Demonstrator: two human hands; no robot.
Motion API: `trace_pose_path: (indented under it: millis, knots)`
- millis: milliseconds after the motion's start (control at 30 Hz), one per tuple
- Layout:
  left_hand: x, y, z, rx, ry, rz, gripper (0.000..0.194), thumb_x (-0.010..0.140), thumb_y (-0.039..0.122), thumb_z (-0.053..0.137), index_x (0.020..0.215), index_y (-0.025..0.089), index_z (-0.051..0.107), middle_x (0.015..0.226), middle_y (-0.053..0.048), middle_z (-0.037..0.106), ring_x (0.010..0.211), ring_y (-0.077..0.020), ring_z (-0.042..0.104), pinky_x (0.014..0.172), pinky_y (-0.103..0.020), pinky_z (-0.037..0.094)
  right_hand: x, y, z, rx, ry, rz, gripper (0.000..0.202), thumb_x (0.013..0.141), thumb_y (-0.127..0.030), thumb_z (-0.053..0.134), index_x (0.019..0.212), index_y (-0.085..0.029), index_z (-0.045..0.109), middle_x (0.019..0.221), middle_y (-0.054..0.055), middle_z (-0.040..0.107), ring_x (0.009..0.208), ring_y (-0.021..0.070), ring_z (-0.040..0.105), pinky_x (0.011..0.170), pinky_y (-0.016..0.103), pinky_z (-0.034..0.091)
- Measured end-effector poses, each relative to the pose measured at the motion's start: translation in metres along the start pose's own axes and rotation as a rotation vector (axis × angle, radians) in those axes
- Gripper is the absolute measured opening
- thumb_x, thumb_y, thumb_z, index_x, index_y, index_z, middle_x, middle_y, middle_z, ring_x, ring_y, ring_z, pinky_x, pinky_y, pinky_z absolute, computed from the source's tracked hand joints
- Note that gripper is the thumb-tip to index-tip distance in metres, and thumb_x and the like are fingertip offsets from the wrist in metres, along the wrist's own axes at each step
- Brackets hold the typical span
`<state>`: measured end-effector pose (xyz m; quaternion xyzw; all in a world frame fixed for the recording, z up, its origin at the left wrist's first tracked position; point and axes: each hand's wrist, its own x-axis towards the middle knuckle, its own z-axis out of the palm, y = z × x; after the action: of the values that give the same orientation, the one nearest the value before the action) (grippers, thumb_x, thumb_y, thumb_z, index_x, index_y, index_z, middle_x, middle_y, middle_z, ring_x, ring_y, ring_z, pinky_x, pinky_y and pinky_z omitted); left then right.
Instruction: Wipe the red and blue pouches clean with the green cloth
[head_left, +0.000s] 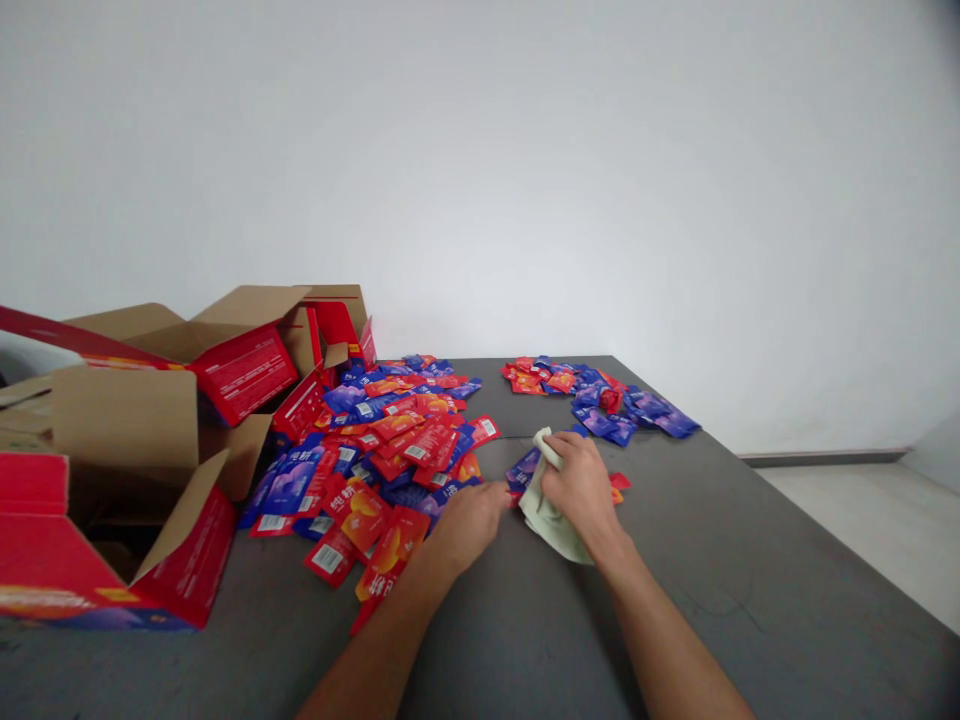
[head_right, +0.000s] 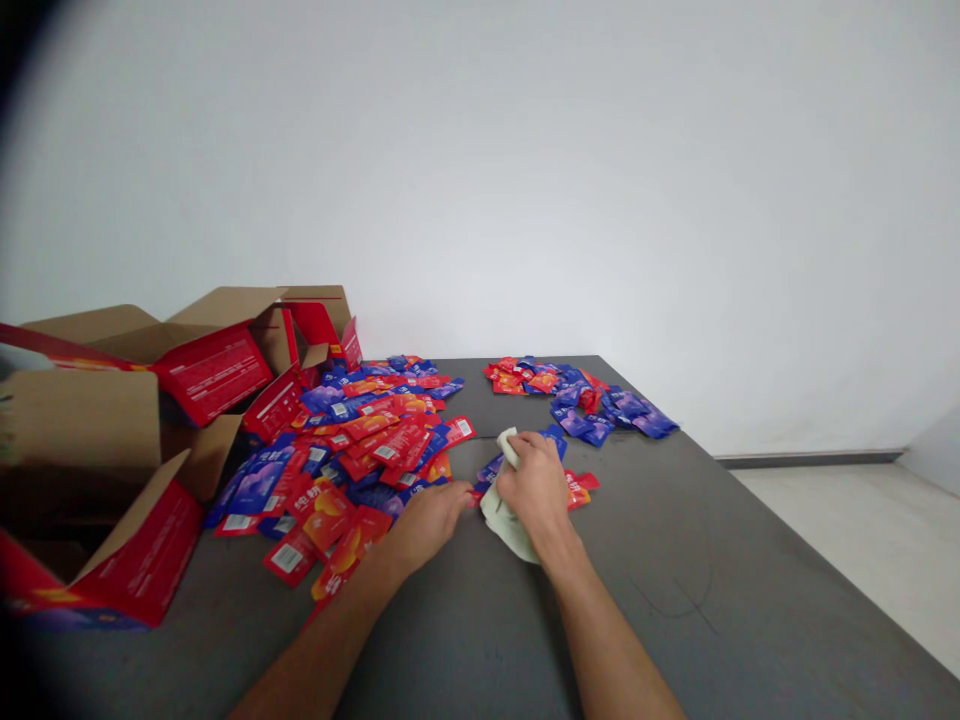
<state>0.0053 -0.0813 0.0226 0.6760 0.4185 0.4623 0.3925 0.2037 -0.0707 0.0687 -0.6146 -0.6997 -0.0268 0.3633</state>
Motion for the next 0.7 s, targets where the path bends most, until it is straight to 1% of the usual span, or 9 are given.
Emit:
trace_pose_path:
  millis: [100, 133, 200, 267, 333, 433, 500, 600, 700]
  knots:
    - [0.006, -0.002, -0.011, 0.097, 0.103, -0.002, 0.02, 0.087, 0.036, 0.061, 0.072, 0.025, 0.067, 0.067, -0.002, 0.062, 0.064, -0.0186, 0.054, 0.069, -0.029, 0.04, 0.001, -0.005, -0.001, 0.076, 0.14, 0.004, 0.043, 0.074, -0.009, 0.052, 0.109, -0.02, 0.074, 0.116, 0.01, 0.067, 0.105, 0.0276, 0.057, 0.096, 0.041, 0.047]
    - [0.008, -0.002, -0.015, 0.089, 0.167, -0.019, 0.025, 0.089, 0.037, 0.058, 0.07, 0.023, 0.066, 0.065, -0.001, 0.06, 0.063, -0.0175, 0.052, 0.067, -0.028, 0.04, 0.0, -0.007, -0.001, 0.104, 0.167, -0.008, 0.043, 0.075, -0.01, 0.052, 0.11, -0.02, 0.073, 0.117, 0.01, 0.066, 0.106, 0.028, 0.057, 0.097, 0.042, 0.047]
    - [0.01, 0.0, -0.019, -0.033, 0.269, -0.102, 0.031, 0.088, 0.043, 0.059, 0.067, 0.021, 0.062, 0.063, 0.001, 0.055, 0.06, -0.0151, 0.049, 0.063, -0.027, 0.041, -0.001, -0.012, 0.002, 0.16, 0.181, -0.054, 0.042, 0.077, -0.011, 0.052, 0.111, -0.02, 0.073, 0.118, 0.01, 0.065, 0.107, 0.0279, 0.057, 0.098, 0.044, 0.047]
    - [0.012, 0.003, -0.02, -0.261, 0.303, -0.221, 0.031, 0.081, 0.047, 0.065, 0.069, 0.019, 0.061, 0.063, 0.002, 0.053, 0.056, -0.0129, 0.048, 0.06, -0.026, 0.044, -0.005, -0.019, 0.007, 0.217, 0.153, -0.121, 0.042, 0.078, -0.01, 0.051, 0.113, -0.021, 0.072, 0.119, 0.01, 0.065, 0.108, 0.0269, 0.057, 0.099, 0.044, 0.046]
    - [0.012, 0.006, -0.019, -0.499, 0.277, -0.318, 0.027, 0.074, 0.044, 0.073, 0.08, 0.018, 0.064, 0.068, 0.002, 0.057, 0.058, -0.0126, 0.052, 0.06, -0.027, 0.048, -0.011, -0.028, 0.013, 0.272, 0.1, -0.194, 0.044, 0.079, -0.009, 0.052, 0.116, -0.022, 0.07, 0.12, 0.009, 0.064, 0.11, 0.0258, 0.057, 0.1, 0.043, 0.047]
    - [0.011, 0.01, -0.016, -0.707, 0.208, -0.339, 0.035, 0.066, 0.027, 0.077, 0.099, 0.018, 0.066, 0.087, -0.004, 0.067, 0.066, -0.0134, 0.06, 0.06, -0.024, 0.048, -0.021, -0.045, 0.021, 0.315, -0.014, -0.31, 0.048, 0.078, -0.006, 0.052, 0.121, -0.023, 0.067, 0.123, 0.01, 0.062, 0.114, 0.0253, 0.055, 0.1, 0.042, 0.048]
    - [0.01, 0.011, -0.015, -0.759, 0.167, -0.314, 0.046, 0.063, 0.017, 0.076, 0.108, 0.019, 0.066, 0.096, -0.006, 0.07, 0.064, -0.0109, 0.059, 0.056, -0.021, 0.044, -0.027, -0.055, 0.024, 0.319, -0.09, -0.358, 0.049, 0.079, -0.006, 0.053, 0.123, -0.024, 0.065, 0.124, 0.009, 0.061, 0.113, 0.0249, 0.055, 0.099, 0.041, 0.048]
    - [0.008, 0.011, -0.015, -0.76, 0.093, -0.245, 0.056, 0.062, 0.008, 0.071, 0.116, 0.019, 0.066, 0.098, -0.006, 0.072, 0.063, -0.0101, 0.059, 0.056, -0.019, 0.04, -0.032, -0.063, 0.027, 0.306, -0.176, -0.407, 0.049, 0.078, -0.004, 0.054, 0.121, -0.026, 0.065, 0.125, 0.008, 0.061, 0.11, 0.0246, 0.056, 0.097, 0.04, 0.049]
    - [0.007, 0.011, -0.016, -0.721, 0.01, -0.158, 0.057, 0.063, 0.005, 0.064, 0.118, 0.017, 0.067, 0.105, -0.009, 0.073, 0.074, -0.0143, 0.064, 0.058, -0.02, 0.041, -0.032, -0.06, 0.031, 0.29, -0.173, -0.387, 0.049, 0.077, -0.004, 0.054, 0.12, -0.026, 0.065, 0.126, 0.009, 0.059, 0.112, 0.0254, 0.054, 0.096, 0.04, 0.049]
